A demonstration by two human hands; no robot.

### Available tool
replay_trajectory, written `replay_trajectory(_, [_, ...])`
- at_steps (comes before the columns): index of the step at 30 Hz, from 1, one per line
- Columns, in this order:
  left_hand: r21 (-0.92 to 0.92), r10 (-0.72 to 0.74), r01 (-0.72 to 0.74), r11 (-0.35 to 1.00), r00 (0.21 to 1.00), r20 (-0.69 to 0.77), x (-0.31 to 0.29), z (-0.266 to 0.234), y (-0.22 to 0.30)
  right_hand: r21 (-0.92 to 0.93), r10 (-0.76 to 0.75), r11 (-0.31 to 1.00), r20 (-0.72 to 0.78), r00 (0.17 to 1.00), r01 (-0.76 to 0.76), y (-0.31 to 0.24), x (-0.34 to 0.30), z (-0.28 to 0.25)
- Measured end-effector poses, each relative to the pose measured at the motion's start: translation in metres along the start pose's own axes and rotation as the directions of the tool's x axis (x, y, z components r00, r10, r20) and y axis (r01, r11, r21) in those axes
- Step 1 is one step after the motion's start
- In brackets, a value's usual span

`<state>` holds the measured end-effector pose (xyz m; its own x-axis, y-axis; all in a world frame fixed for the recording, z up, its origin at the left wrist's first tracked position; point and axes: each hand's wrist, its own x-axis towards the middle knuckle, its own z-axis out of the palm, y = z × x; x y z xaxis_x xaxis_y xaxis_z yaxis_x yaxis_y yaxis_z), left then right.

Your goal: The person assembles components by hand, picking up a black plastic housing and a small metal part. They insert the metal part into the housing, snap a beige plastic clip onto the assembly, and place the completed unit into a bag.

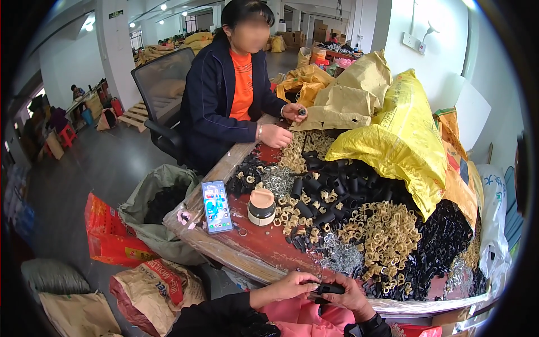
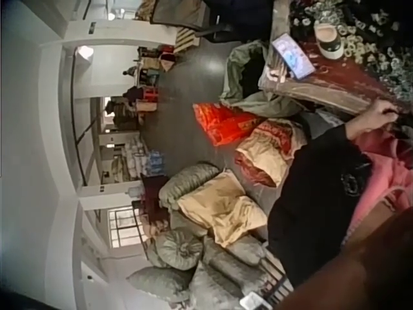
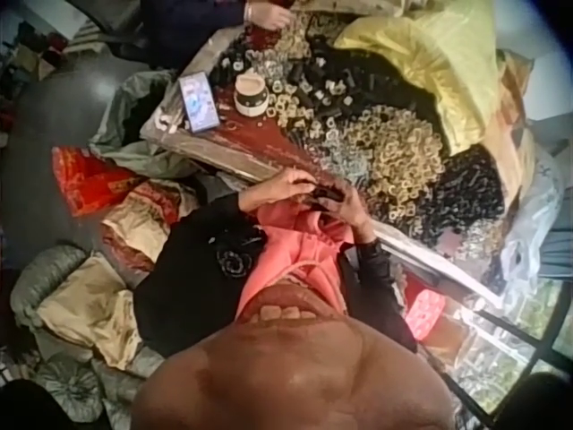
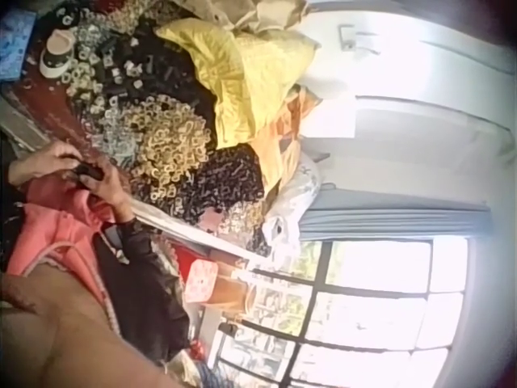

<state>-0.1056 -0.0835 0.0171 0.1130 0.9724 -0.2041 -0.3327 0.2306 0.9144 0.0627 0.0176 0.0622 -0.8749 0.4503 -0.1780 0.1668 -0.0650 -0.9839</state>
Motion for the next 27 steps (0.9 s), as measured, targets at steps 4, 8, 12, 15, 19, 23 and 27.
replay_trajectory(4, [0.03, -0.001, 0.001, 1.0, 1.0, -0.004, -0.001, 0.003, 0.005, -0.093, -0.013, 0.996, -0.014, 1.0, 0.012, 0.002, -0.003, -0.003])
replay_trajectory(8, [-0.11, -0.076, 0.073, 0.991, 0.997, -0.027, -0.001, 0.003, 0.008, -0.3, -0.136, 0.946, -0.023, 0.99, 0.123, 0.001, -0.003, -0.003])
replay_trajectory(12, [-0.142, -0.075, 0.072, 0.987, 0.997, -0.017, 0.002, 0.001, -0.002, -0.461, -0.239, 0.864, -0.021, 0.971, 0.203, -0.004, -0.002, -0.002])
replay_trajectory(15, [-0.137, -0.073, 0.069, 0.988, 0.997, -0.024, 0.003, 0.003, -0.003, -0.436, -0.227, 0.878, -0.018, 0.974, 0.196, -0.005, -0.003, -0.004])
replay_trajectory(19, [-0.138, -0.058, 0.053, 0.989, 0.998, -0.03, 0.006, 0.007, -0.008, -0.442, -0.19, 0.882, -0.015, 0.982, 0.164, -0.006, -0.004, -0.005])
replay_trajectory(23, [-0.159, -0.068, 0.06, 0.985, 0.996, -0.049, 0.005, 0.01, -0.007, -0.495, -0.215, 0.851, -0.024, 0.976, 0.175, -0.003, -0.004, -0.003])
replay_trajectory(27, [-0.194, -0.056, 0.051, 0.98, 0.998, -0.021, 0.007, 0.009, -0.015, -0.421, -0.232, 0.885, -0.031, 0.972, 0.198, 0.005, -0.004, 0.0])
